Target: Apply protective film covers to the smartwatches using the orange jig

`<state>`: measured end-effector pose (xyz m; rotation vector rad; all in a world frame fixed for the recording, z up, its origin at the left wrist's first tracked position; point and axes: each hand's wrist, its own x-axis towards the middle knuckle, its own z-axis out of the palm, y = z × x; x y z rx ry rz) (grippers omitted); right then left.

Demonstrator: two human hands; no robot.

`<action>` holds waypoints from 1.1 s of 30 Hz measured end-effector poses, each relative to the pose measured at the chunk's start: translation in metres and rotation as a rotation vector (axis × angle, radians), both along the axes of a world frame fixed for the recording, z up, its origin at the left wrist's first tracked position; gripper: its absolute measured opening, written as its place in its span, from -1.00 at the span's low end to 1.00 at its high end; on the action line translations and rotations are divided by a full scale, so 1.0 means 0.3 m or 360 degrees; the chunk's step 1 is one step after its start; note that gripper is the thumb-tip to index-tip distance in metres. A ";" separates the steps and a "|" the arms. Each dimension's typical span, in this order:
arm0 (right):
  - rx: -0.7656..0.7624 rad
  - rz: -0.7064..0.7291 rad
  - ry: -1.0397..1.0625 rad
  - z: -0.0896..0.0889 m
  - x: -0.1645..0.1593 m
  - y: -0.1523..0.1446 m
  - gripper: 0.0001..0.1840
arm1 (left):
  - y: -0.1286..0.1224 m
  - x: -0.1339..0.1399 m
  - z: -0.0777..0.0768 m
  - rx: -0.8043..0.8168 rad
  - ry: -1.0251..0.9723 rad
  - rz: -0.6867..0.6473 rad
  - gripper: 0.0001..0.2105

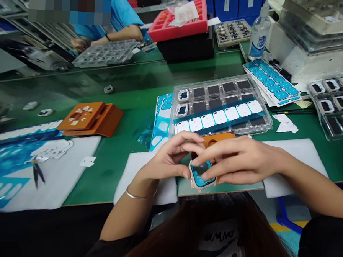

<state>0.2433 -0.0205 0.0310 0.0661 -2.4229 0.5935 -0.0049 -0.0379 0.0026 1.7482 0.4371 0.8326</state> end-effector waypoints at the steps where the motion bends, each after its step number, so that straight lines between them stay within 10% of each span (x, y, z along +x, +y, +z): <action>1: 0.0095 -0.0029 -0.0007 0.000 -0.004 -0.004 -0.78 | -0.002 -0.002 -0.001 -0.0040 0.0030 -0.0046 -0.47; 7: 0.0324 -0.0320 -0.0031 0.001 -0.027 -0.042 -0.87 | -0.009 0.000 -0.005 -0.0059 0.0081 -0.0186 -0.46; 16: -0.0092 -0.0659 -0.0071 0.022 0.008 -0.019 -0.79 | 0.014 0.027 -0.033 0.0571 -0.0129 0.0706 -0.44; 33: -0.0006 -0.0685 -0.0360 -0.014 0.003 -0.013 -0.87 | 0.024 0.000 0.003 0.1193 0.0307 0.1082 -0.54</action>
